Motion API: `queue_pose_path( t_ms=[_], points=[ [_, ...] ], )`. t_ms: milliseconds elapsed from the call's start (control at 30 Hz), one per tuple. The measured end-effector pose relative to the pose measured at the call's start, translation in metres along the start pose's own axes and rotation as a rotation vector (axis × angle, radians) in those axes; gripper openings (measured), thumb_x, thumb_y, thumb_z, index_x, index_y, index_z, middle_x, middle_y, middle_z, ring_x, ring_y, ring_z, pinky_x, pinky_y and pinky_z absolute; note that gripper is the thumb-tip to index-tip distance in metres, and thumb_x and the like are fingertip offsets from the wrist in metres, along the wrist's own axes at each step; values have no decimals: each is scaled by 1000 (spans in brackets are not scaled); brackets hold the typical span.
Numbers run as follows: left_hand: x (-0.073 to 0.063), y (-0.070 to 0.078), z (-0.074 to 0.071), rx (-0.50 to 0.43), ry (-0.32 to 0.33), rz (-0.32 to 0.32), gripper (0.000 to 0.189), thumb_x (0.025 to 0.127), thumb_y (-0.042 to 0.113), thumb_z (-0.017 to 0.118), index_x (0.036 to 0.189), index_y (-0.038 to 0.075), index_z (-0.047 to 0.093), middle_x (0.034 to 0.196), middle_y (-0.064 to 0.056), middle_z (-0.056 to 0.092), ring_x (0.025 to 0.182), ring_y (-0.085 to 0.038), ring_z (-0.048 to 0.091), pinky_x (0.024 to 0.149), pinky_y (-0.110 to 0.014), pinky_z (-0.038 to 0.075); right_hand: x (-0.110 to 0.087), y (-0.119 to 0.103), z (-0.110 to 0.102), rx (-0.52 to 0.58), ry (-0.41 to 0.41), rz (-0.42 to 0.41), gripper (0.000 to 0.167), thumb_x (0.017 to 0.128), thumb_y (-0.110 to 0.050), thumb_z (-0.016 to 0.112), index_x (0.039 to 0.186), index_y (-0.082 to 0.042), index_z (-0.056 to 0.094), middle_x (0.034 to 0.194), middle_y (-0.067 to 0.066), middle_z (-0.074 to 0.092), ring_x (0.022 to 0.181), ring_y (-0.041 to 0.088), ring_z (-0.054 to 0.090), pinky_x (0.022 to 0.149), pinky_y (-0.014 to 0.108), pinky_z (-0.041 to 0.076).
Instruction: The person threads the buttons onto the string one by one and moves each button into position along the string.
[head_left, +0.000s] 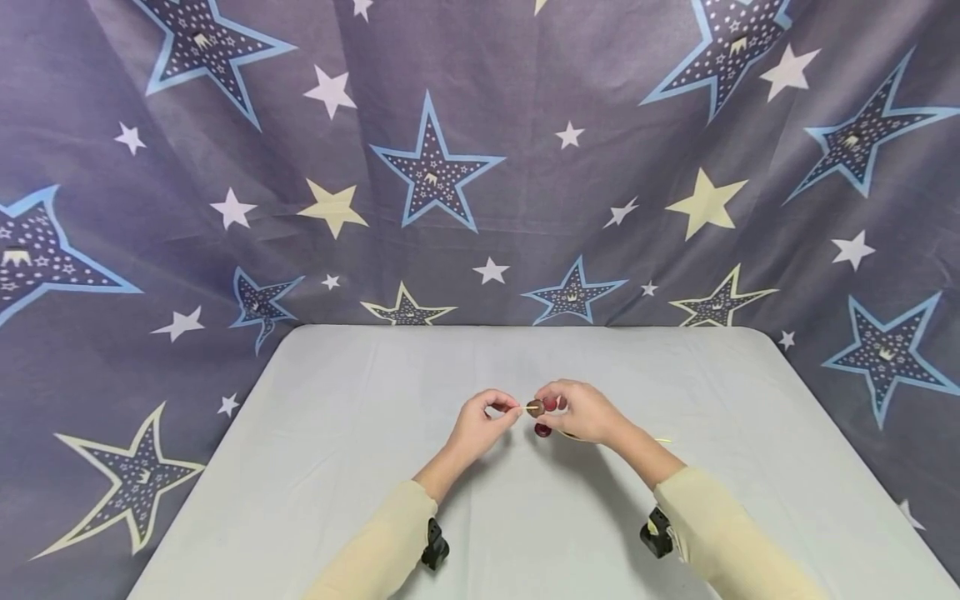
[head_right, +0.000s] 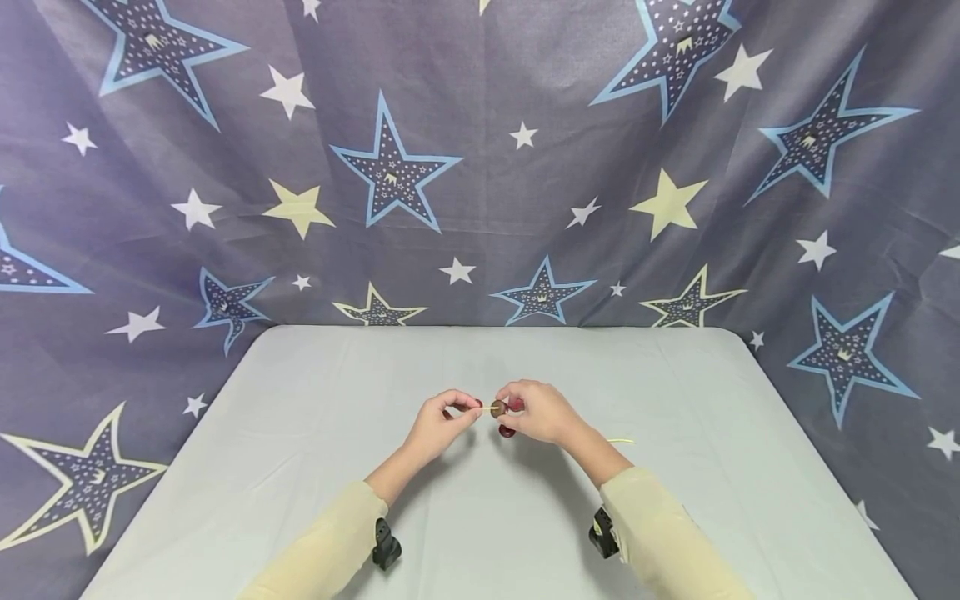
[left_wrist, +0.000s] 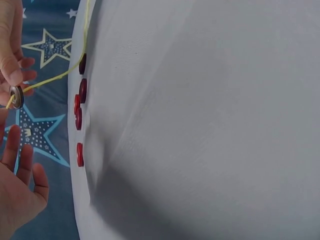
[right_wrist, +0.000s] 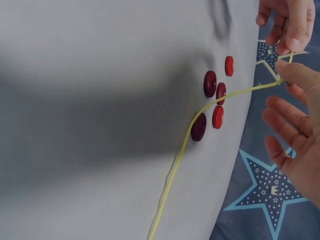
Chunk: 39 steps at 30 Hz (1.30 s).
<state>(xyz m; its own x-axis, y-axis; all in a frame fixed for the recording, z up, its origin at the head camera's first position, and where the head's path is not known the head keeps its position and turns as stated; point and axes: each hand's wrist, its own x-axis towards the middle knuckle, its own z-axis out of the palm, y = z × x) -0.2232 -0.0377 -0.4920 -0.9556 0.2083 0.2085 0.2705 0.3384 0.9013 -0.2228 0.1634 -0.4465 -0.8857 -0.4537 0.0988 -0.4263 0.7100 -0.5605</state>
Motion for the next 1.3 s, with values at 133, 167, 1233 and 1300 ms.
queue_pose_path(
  t_ms=[133, 167, 1233, 1300],
  points=[
    [0, -2, 0, -5, 2, -4, 5, 83, 19, 70, 84, 15, 68, 86, -1, 68, 84, -10, 57, 67, -21, 42, 0, 3, -1, 3, -7, -16, 24, 80, -19, 70, 101, -8, 67, 87, 5, 65, 84, 27, 60, 72, 29, 46],
    [0, -2, 0, -4, 2, -5, 5, 83, 20, 70, 84, 15, 68, 86, -1, 68, 84, -10, 57, 67, -21, 42, -1, 4, -2, 1, -6, -17, 23, 80, -19, 71, 100, -8, 68, 87, 4, 66, 84, 26, 61, 72, 29, 47],
    [-6, -10, 0, 14, -30, -19, 7, 84, 19, 69, 84, 12, 68, 88, -4, 68, 84, -13, 58, 76, -28, 48, -22, 40, -8, -35, -7, 70, 25, 77, -15, 71, 100, -6, 67, 84, 7, 65, 71, 12, 55, 63, 26, 45],
    [-6, -10, 0, 11, -32, -17, 8, 84, 19, 69, 84, 11, 68, 88, -4, 68, 84, -14, 58, 76, -29, 48, -23, 42, -9, -35, -13, 78, 25, 78, -15, 70, 101, -6, 67, 84, 7, 65, 71, 12, 55, 63, 27, 45]
  ],
)
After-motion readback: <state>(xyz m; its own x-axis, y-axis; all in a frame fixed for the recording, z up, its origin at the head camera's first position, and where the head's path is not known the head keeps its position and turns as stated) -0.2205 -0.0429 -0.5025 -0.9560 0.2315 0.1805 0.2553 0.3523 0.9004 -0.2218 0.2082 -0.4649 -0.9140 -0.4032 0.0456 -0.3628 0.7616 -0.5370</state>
